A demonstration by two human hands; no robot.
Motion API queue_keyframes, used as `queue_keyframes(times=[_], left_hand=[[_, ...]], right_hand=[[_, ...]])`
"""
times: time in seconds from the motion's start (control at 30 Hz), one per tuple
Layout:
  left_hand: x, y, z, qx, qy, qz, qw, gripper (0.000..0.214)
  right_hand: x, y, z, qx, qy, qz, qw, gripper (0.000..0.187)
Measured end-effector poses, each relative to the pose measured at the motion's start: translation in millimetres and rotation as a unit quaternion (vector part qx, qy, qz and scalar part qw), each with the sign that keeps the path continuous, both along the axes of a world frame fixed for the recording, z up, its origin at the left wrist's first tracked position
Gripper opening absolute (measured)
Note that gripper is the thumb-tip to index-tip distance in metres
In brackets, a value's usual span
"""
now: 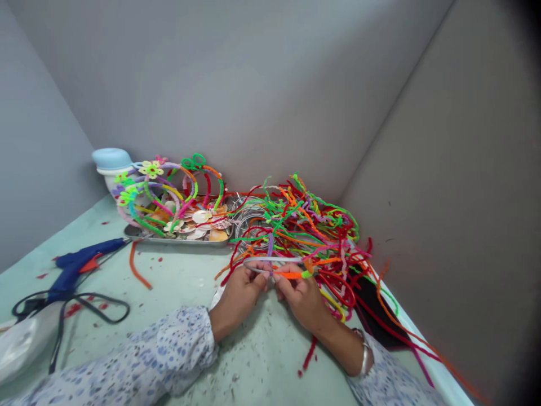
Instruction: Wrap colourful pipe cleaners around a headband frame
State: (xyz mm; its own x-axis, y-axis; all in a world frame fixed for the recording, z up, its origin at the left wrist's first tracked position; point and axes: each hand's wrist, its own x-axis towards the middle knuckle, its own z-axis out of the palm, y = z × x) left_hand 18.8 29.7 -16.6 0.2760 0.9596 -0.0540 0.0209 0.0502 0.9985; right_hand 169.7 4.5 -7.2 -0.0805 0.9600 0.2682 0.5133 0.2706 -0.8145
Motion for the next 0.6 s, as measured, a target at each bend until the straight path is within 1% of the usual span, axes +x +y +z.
queue_keyframes(times=[0.13,0.23,0.43,0.6], left_hand=[[0,0,1.9,0.006,0.007,0.007,1.0,0.016],[0,0,1.6,0.01,0.009,0.009,1.0,0.015],[1,-1,3.1,0.015,0.021,0.0,1.0,0.019],[0,-1,0.8,0.022,0.044,0.011,0.999,0.023]], right_hand=[[-1,-1,2.1,0.009,-0.015,0.0,1.0,0.023],[0,-1,0.2,0.013,-0.022,-0.002,1.0,0.022],[4,2,-7.8,0.033,-0.013,-0.011,0.999,0.021],[4,3,-6.5,0.041,-0.035,-0.008,0.999,0.023]])
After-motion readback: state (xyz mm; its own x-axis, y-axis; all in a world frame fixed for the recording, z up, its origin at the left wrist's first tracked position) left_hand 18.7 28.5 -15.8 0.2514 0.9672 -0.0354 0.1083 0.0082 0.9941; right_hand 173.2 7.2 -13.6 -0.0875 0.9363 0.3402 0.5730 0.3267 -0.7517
